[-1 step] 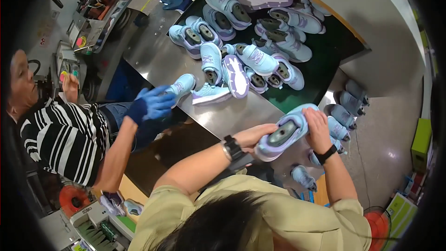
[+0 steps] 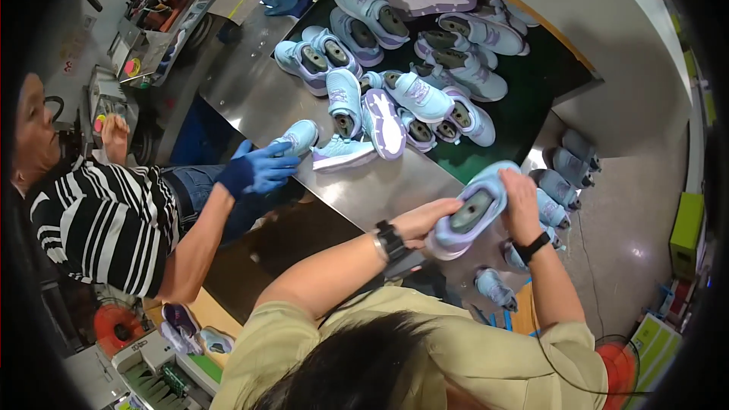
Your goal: Sort and organize shoes on a workbench and place them into a processing machine.
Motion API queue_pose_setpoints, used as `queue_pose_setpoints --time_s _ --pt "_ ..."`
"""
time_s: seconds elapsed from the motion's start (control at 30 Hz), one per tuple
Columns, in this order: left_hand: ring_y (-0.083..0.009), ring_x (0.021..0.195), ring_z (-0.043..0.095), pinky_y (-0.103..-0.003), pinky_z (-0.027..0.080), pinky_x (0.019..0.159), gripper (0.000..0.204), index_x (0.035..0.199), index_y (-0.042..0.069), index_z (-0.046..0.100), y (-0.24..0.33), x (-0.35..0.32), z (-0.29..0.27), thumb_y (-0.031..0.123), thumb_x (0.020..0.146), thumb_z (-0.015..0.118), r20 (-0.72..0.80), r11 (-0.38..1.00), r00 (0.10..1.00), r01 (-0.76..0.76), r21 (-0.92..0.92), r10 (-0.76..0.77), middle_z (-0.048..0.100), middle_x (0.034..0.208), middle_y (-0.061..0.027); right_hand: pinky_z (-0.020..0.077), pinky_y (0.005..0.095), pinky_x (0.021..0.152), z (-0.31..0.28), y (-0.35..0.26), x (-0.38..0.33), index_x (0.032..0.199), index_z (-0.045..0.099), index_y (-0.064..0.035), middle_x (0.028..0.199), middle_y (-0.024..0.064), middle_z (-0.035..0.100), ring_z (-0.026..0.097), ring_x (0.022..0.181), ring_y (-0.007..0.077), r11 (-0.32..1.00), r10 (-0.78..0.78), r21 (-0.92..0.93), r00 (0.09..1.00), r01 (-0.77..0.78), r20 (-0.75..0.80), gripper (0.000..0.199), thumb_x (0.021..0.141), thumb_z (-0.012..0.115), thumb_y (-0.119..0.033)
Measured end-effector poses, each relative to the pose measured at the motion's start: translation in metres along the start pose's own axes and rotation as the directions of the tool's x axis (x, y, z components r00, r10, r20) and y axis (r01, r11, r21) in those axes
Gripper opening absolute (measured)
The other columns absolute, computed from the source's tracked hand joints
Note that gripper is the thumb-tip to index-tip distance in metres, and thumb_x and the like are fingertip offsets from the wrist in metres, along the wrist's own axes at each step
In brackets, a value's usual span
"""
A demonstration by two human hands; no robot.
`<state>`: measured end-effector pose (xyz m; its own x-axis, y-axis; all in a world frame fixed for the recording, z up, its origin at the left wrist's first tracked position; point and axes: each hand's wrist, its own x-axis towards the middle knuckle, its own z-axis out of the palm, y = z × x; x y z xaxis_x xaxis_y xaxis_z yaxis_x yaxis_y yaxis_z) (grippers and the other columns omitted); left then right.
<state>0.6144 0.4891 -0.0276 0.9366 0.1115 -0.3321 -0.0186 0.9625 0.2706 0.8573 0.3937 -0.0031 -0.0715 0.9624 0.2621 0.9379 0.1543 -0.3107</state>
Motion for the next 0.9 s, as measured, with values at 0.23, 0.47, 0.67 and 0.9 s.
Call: queue_pose_setpoints --time_s 0.23,0.47,0.67,0.9 --pt "-0.0167 0.114 0.054 -0.031 0.045 0.096 0.077 0.151 0.008 0.021 0.05 0.121 0.058 0.018 0.091 0.068 0.076 0.777 0.914 -0.38 0.502 0.398 0.054 0.132 -0.0093 0.0467 0.0365 0.099 -0.01 0.028 0.031 0.135 0.048 -0.0075 0.131 0.0072 0.057 0.057 0.116 0.0201 -0.355 0.804 0.933 0.49 -0.059 0.337 0.043 0.102 0.045 -0.035" --pt "-0.0197 0.141 0.025 -0.035 0.029 0.108 0.089 0.154 0.019 -0.014 0.045 0.107 0.035 0.029 0.099 0.055 0.105 0.844 0.959 -0.281 0.456 0.263 0.002 0.163 -0.0051 0.0491 0.0371 0.093 0.024 0.114 0.07 0.124 0.051 -0.0087 0.118 0.0074 0.058 0.058 0.108 0.0237 -0.418 0.744 0.904 0.534 -0.096 0.401 0.041 0.085 0.062 -0.013" --pt "-0.0186 0.132 0.043 -0.032 0.035 0.109 0.069 0.153 0.007 0.02 0.003 -0.006 -0.033 0.028 0.099 0.056 -0.145 0.827 0.989 0.09 0.555 -0.01 0.035 0.151 -0.0176 0.0367 0.0371 0.106 0.027 0.233 0.181 0.147 0.031 0.0 0.143 0.0199 0.045 0.047 0.128 0.0312 0.59 0.79 0.683 0.482 -0.431 -0.379 0.073 0.086 0.067 -0.019" --pt "-0.0121 0.114 0.051 -0.026 0.042 0.097 0.061 0.152 0.011 0.027 -0.016 -0.089 -0.041 0.029 0.1 0.054 -0.466 0.818 0.883 0.307 0.486 -0.055 0.042 0.147 -0.0092 0.0237 0.0471 0.114 0.088 0.041 0.138 0.141 0.043 -0.0058 0.151 0.0197 0.033 0.028 0.141 0.0369 0.904 0.078 0.41 0.99 -0.119 0.115 0.095 0.063 0.087 -0.039"
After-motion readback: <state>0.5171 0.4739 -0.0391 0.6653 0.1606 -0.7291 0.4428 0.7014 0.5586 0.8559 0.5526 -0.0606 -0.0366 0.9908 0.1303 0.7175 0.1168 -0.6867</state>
